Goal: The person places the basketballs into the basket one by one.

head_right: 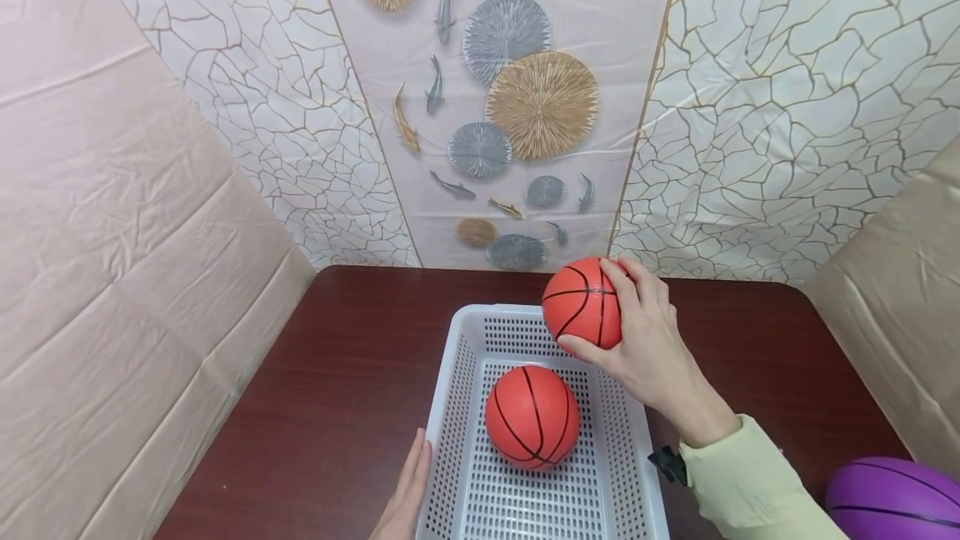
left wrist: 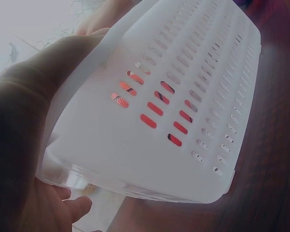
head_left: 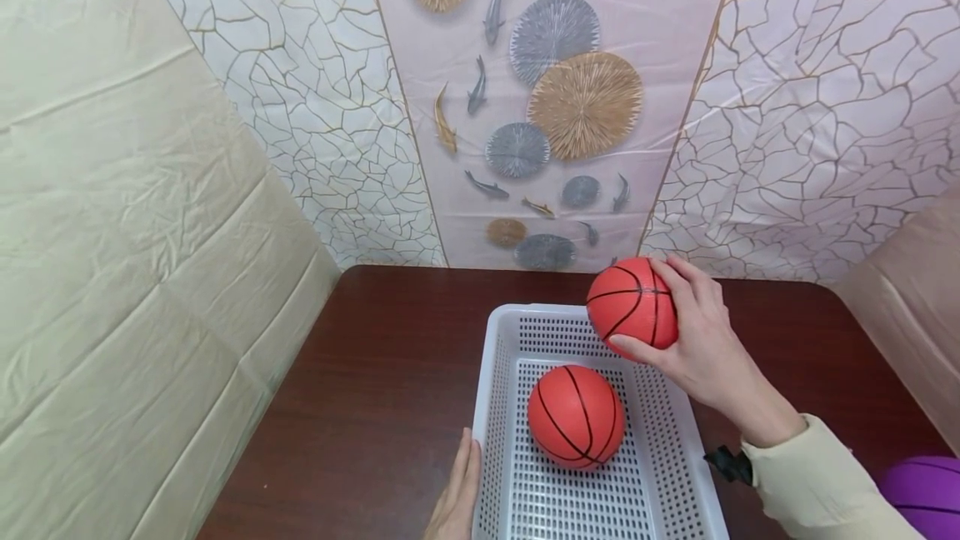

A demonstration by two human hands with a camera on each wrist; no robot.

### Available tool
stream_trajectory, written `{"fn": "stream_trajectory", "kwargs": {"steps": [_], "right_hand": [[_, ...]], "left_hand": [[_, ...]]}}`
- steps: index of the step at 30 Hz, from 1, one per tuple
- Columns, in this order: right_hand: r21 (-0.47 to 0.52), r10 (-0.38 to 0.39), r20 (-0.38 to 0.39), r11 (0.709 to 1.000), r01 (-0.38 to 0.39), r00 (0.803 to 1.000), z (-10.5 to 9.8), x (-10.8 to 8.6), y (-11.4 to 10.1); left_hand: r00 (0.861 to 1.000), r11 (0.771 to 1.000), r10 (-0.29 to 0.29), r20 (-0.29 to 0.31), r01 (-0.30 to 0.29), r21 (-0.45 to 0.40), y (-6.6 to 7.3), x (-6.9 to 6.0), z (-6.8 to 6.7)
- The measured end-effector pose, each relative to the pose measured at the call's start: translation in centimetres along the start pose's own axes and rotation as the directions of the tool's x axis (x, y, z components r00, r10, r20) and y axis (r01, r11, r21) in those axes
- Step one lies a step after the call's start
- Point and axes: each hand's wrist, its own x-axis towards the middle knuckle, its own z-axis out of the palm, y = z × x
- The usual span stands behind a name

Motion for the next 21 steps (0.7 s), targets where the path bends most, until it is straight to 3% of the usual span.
{"fn": "stream_trajectory", "kwargs": {"steps": [11,21], "right_hand": [[-0.017,-0.037,0.019,0.999,0.038,0.999,1.1,0.2,-0.1],[-0.016,-0.069,0.038,0.997,0.07,0.997,1.6,0.4,-0.3]], "left_hand": [[1.0,1.0,0.0,0.022,0.0,-0.004,0.2,0.0,-0.4],[0.999,0.999,0.039,-0.015,-0.039,0.0,-0.1,0.1,-0.1]]}}
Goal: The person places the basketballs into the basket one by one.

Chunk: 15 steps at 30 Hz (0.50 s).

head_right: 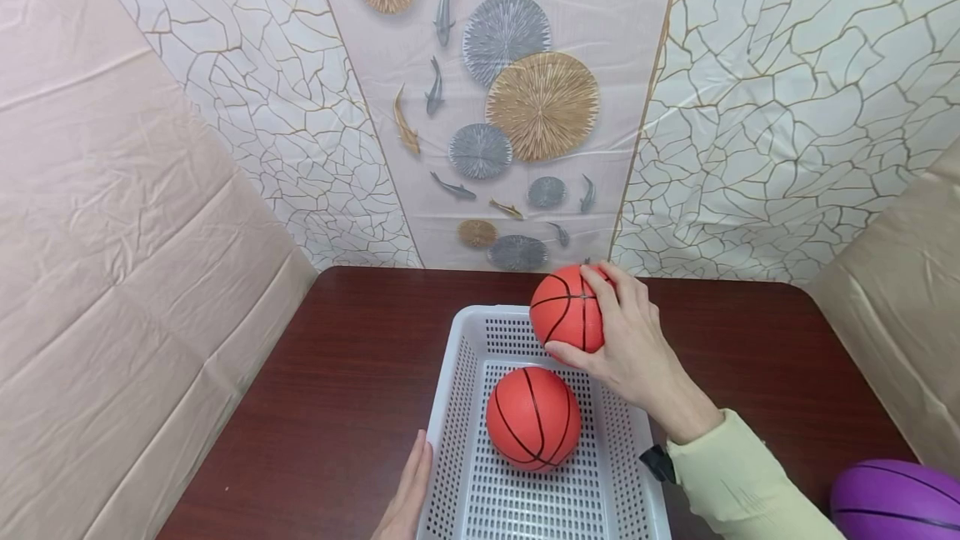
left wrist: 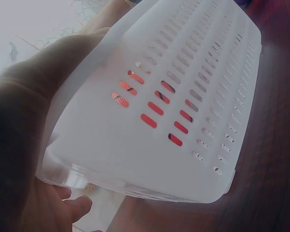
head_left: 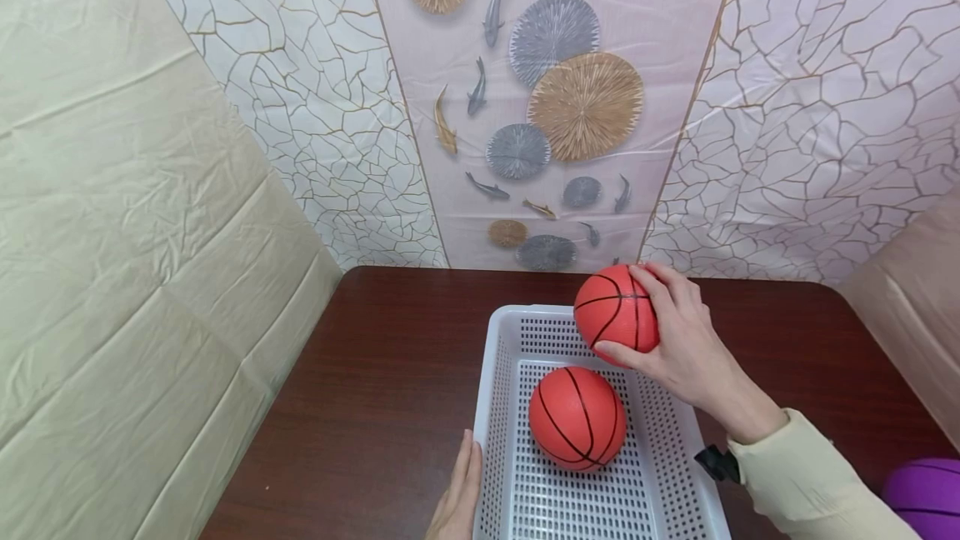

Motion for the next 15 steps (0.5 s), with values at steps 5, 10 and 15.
{"fn": "stream_trajectory", "kwargs": {"steps": [5,10,15], "right_hand": [[-0.01,-0.012,0.011,1.0,0.012,1.0,0.24,0.03,-0.02],[-0.023,-0.035,0.011,0.999,0.036,0.999,0.63,0.17,-0.03],[-0.02,-0.028,0.04,0.999,0.029,0.999,1.0,0.26,-0.15]], "left_hand": [[1.0,1.0,0.015,0.0,-0.015,0.01,-0.04,0.03,0.01],[1.0,1.0,-0.001,0.011,0.001,0.003,0.03,-0.02,-0.04],[0.999,0.999,-0.034,0.026,0.034,-0.008,0.38,0.06,-0.29]]}}
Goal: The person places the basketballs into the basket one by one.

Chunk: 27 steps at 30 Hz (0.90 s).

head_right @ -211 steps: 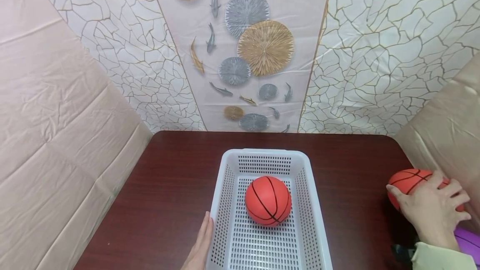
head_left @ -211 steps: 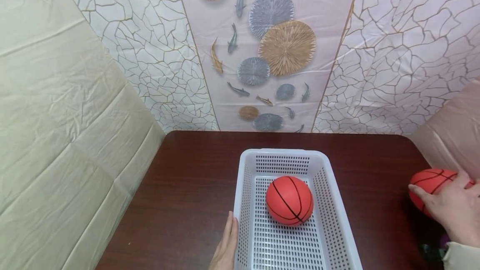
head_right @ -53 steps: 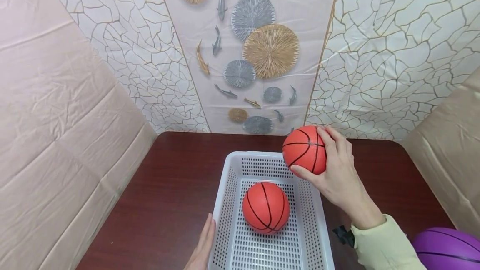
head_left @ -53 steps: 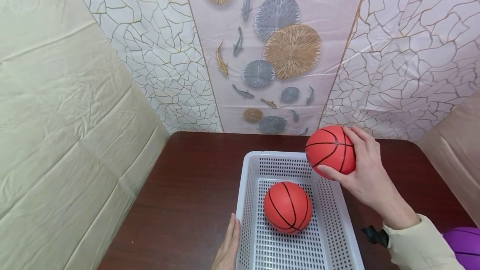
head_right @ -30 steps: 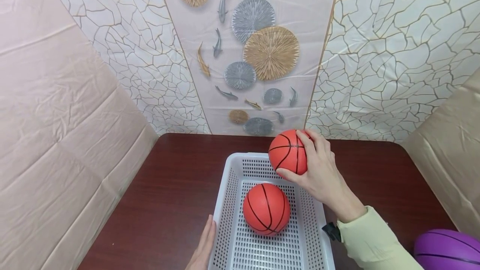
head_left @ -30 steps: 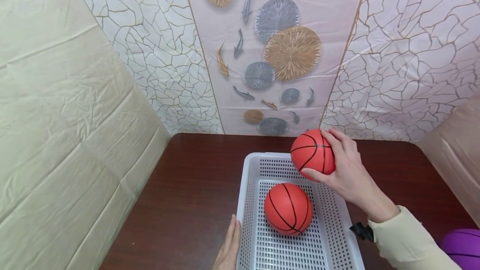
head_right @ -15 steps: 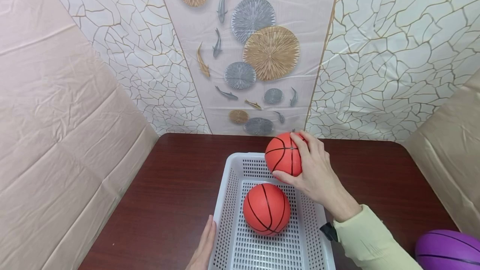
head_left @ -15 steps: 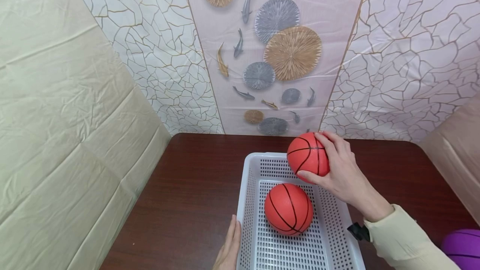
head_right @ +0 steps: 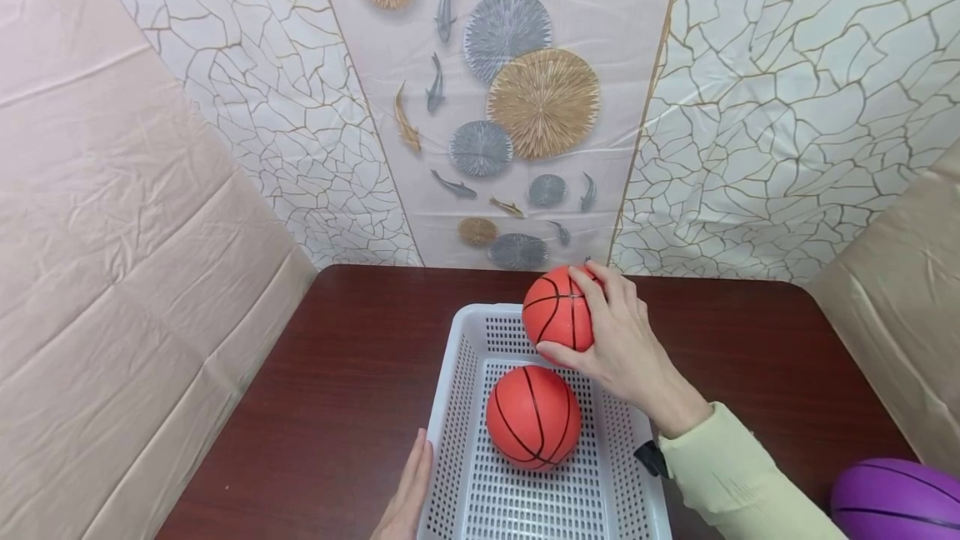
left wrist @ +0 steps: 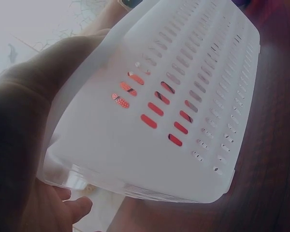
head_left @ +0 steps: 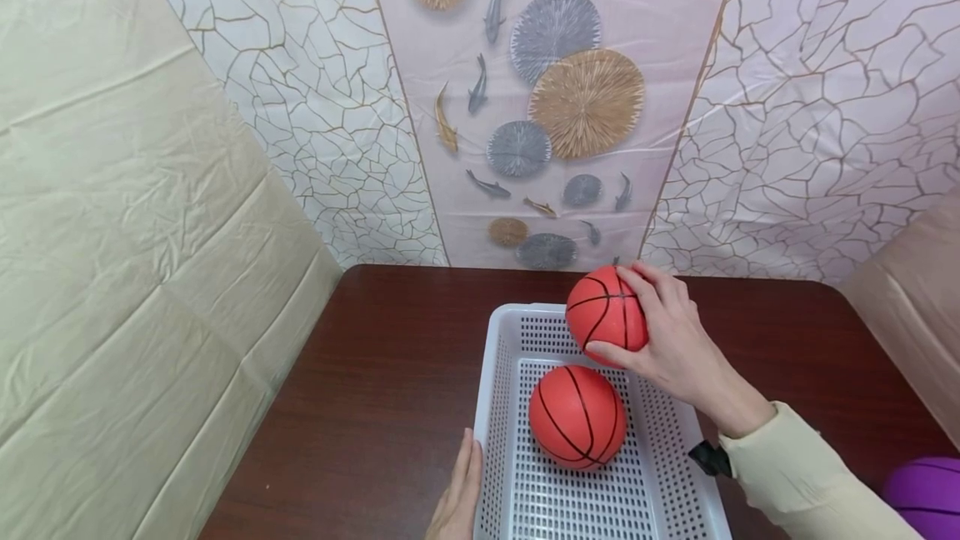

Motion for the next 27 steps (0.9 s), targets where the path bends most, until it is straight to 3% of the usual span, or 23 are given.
{"fn": "stream_trajectory", "kwargs": {"steps": [6,12,21,27], "right_hand": [[-0.005,0.023,0.084,1.0,-0.023,0.996,0.2,-0.3,0.2],[0.017,0.036,0.079,0.999,-0.037,0.996,-0.6,-0.7,0.0],[0.045,0.083,-0.033,0.996,-0.082,0.996,-4.0,-2.6,1.2],[0.042,0.165,-0.186,0.986,-0.16,0.969,-7.2,-5.2,3.3]], "left_hand": [[1.0,1.0,-0.009,0.027,0.01,-0.018,0.2,0.1,-0.3],[0.997,0.999,-0.041,0.061,0.042,-0.019,0.1,-0.1,-0.4],[0.991,0.994,-0.088,0.102,0.094,-0.052,0.3,-0.1,-0.6],[0.987,0.991,-0.11,0.115,0.118,-0.067,0.4,-0.1,-0.7]]}}
